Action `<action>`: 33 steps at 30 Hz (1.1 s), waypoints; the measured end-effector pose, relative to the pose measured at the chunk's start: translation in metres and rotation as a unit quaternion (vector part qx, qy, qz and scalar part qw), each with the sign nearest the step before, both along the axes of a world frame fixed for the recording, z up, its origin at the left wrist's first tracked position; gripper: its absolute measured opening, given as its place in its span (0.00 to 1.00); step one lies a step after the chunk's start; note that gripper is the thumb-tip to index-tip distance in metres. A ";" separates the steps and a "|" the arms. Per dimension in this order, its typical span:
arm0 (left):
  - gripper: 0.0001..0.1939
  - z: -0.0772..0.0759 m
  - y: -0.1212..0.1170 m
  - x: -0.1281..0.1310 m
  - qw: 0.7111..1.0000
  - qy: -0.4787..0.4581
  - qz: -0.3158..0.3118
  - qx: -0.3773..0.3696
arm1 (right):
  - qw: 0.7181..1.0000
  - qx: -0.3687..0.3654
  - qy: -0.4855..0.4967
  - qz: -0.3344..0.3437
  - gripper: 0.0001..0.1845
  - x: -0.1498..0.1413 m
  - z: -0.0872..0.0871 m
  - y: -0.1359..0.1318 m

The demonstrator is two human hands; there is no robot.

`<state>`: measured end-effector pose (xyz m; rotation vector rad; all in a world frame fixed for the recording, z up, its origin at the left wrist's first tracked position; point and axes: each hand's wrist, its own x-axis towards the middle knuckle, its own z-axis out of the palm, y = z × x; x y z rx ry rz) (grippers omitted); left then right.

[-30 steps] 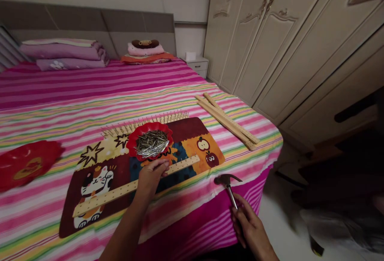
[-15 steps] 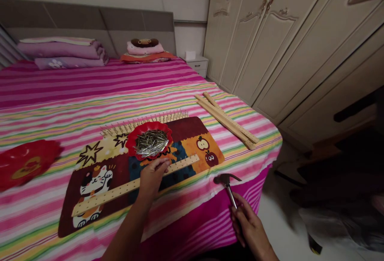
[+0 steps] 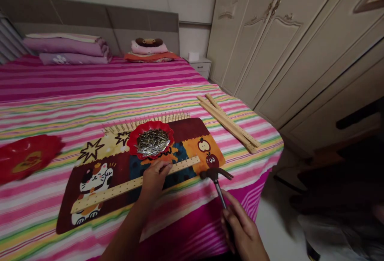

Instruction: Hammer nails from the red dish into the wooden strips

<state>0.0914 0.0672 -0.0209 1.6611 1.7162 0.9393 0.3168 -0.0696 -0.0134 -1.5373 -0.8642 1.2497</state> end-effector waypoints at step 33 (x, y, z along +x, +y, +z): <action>0.12 0.009 0.001 -0.015 0.998 0.041 -0.004 0.048 | 0.987 0.069 -0.139 0.049 0.23 0.016 -0.019 0.003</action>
